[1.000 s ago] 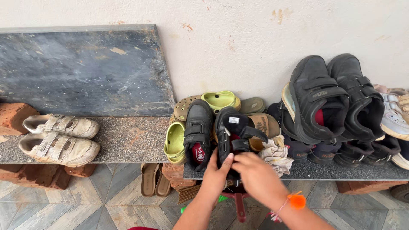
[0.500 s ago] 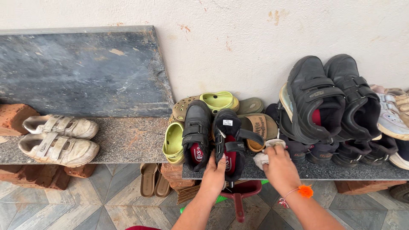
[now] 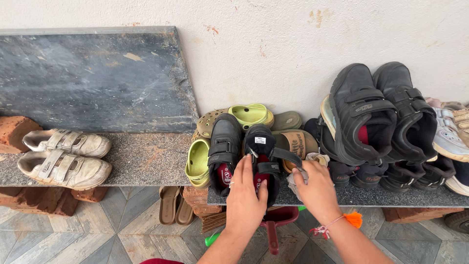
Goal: The person wipes a black child's shoe with a white cloth, cleaning the upper, sole, and interior. They remove the red insole, wipe it separately, then reinsert it and fasten the velcro strap. The shoe is placed back on a shelf among other footwear.
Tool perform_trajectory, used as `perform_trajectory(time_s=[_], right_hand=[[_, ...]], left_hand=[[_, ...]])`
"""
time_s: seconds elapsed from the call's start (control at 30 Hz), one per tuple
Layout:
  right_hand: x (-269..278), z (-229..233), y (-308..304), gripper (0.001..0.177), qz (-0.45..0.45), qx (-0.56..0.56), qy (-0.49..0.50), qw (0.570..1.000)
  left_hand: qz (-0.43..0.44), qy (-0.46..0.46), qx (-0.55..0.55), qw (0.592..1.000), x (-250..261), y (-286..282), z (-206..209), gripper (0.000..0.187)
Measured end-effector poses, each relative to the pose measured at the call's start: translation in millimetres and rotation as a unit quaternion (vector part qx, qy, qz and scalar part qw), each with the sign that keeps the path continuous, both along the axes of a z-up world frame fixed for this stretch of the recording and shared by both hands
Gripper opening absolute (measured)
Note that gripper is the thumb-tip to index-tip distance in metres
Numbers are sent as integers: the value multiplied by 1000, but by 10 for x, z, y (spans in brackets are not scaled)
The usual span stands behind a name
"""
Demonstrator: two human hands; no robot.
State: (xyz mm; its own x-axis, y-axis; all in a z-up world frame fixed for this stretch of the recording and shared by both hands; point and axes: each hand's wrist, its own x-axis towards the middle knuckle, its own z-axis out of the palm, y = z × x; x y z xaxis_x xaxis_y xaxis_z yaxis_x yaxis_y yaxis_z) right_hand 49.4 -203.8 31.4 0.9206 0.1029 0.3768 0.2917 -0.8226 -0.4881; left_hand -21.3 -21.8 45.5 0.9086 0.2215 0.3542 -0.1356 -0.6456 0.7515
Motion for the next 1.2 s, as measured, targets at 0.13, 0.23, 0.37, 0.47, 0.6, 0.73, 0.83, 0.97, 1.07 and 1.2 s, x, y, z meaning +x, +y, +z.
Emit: perform_trajectory(time_s=[0.13,0.23,0.37,0.47,0.6,0.73,0.83,0.97,1.07,1.2], right_hand=[[-116,135,165,31,-31,2,129,991],[-289,179,356,42,-34,36,127,991],[-349,108,469,68,10,56,-38,998],[-257,41,488,83,11,130,-22,991],[-158,93,474,102,8,202,97,974],[-139,91,465,95,59,205,71,974],[-101,20,429,80,52,183,87,978],[-30,-171,350,65,51,205,98,973],[71,-272,283,66,95,255,124,954],[182,-197,199,81,159,301,185,922]], left_hand=[[-24,-1,12,1000,31,14,-34,62],[-19,-18,1,1000,52,54,-74,56],[-39,-11,-6,999,87,75,-78,56],[-38,-8,-25,999,94,92,-52,63],[-21,-41,-4,999,188,150,45,84],[-31,32,47,998,256,193,145,93],[-34,83,55,994,276,191,189,100],[-44,63,84,994,300,210,179,107],[-61,71,101,990,309,246,168,106],[-104,5,136,985,277,291,163,102]])
